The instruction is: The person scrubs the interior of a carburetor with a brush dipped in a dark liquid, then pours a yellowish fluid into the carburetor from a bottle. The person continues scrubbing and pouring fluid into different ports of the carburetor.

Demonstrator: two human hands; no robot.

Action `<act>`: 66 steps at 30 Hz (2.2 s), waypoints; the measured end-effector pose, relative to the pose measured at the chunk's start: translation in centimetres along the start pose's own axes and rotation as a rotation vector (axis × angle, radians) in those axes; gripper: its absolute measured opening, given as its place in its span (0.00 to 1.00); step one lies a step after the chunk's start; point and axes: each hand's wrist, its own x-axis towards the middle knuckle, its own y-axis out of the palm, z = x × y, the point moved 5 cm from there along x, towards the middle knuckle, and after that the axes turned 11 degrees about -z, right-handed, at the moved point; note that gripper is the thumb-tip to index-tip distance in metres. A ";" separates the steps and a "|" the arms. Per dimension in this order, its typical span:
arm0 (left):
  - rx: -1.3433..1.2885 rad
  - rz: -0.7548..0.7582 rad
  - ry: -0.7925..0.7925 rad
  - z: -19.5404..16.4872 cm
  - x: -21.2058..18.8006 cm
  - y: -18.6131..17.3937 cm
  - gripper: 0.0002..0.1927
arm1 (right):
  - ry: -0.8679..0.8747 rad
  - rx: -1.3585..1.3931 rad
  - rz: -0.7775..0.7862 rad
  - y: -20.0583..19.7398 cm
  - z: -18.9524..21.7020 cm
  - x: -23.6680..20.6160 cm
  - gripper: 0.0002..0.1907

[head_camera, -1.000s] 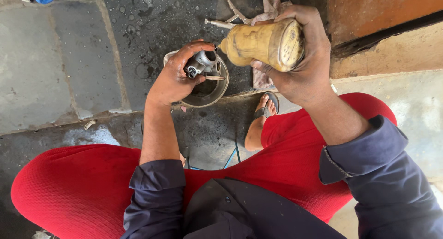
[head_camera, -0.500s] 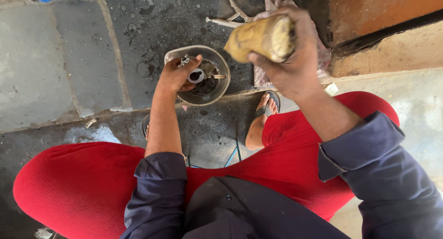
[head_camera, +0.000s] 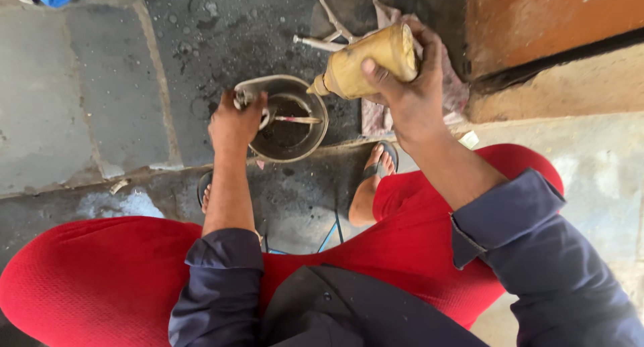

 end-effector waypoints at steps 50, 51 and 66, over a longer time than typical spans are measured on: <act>-1.531 0.406 -0.470 -10.9 0.6 -14.8 0.30 | -0.380 -0.239 0.655 14.6 7.0 1.1 0.20; -1.573 0.402 -0.452 -11.6 0.5 -15.9 0.30 | -0.473 -0.218 0.618 14.6 8.4 0.7 0.19; -1.716 0.397 -0.003 -15.1 -2.8 -24.3 0.49 | -0.818 -0.136 0.522 12.5 16.3 -3.8 0.25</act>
